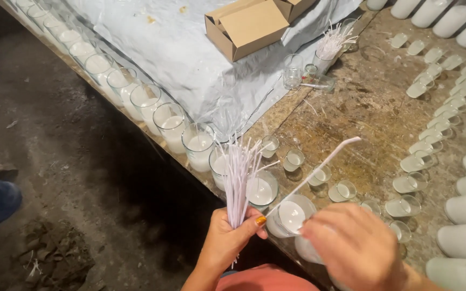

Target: Placing candle wicks into glass jars filled with wax

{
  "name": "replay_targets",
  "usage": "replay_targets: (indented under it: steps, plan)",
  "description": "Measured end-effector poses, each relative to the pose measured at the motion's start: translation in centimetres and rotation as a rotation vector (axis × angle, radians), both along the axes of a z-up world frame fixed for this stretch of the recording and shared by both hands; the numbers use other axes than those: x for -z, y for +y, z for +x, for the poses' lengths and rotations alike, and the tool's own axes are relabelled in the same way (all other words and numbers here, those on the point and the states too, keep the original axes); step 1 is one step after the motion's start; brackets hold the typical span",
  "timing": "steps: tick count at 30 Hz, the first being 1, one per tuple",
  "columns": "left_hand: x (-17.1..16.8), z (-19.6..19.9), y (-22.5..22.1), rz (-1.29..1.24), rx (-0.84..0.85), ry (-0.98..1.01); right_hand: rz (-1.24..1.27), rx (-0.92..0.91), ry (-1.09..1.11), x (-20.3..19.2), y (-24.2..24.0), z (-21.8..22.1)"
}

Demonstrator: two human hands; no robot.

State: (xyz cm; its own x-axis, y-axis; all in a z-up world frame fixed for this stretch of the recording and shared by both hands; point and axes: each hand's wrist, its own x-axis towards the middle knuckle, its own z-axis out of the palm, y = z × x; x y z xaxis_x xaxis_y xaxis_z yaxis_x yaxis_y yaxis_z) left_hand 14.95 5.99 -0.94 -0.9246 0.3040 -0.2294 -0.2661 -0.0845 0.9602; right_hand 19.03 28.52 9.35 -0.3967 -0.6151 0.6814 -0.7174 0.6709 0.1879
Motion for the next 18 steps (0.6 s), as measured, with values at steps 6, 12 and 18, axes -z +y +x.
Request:
replay_targets:
  steps: [6, 12, 18]
  plan:
    - [1.0, -0.2, 2.1, 0.145, 0.135, 0.073, -1.136, 0.309, -1.082, 1.0, 2.7, -0.7]
    - [2.0, -1.1, 1.9, -0.006, 0.055, 0.178, -1.059, 0.494, -0.96, 1.3, 3.6, 0.5]
    - [2.3, -2.1, -2.2, -0.061, -0.028, 0.15, -0.503, 0.202, -0.69, 7.6, 3.7, -0.7]
